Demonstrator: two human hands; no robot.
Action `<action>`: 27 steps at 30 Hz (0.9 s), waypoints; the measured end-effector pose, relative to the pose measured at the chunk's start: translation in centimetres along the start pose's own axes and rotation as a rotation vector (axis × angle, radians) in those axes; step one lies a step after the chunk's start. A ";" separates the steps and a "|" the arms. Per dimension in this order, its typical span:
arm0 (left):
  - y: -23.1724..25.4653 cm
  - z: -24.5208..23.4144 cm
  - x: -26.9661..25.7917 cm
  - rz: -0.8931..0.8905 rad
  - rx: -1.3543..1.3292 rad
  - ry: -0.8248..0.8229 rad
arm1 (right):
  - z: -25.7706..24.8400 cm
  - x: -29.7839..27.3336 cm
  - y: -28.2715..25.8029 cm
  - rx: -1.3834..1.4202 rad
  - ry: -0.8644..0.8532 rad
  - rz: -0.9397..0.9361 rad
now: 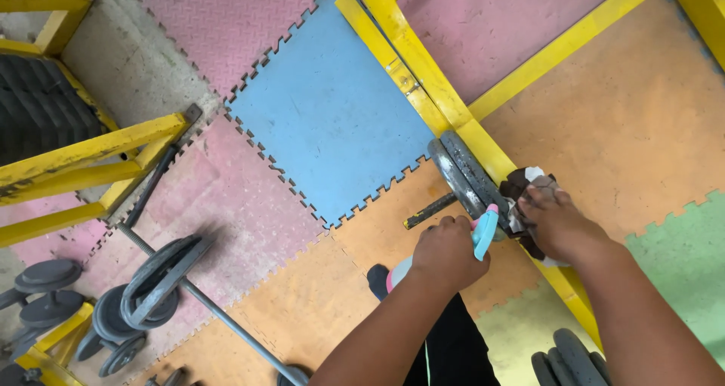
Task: Cleaning and wiping down various parts of a yellow gym machine and weight plates using a spray bottle and cloth.
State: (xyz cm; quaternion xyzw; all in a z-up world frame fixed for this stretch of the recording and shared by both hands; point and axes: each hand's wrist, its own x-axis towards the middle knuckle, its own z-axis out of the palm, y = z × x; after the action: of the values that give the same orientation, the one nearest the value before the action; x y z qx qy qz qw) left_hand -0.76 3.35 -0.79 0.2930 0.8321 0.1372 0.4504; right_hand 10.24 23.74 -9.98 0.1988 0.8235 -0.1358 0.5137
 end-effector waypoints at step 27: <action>1.2 -2.9 3.9 -0.004 -0.048 -0.014 | -0.7 19.7 -2.2 0.312 0.237 -0.245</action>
State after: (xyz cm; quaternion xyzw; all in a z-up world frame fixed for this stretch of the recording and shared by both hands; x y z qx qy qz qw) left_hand -4.36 6.77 -1.20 0.2813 0.8260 0.1542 0.4634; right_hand 0.93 25.77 -27.36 0.1889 0.8650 -0.2988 0.3562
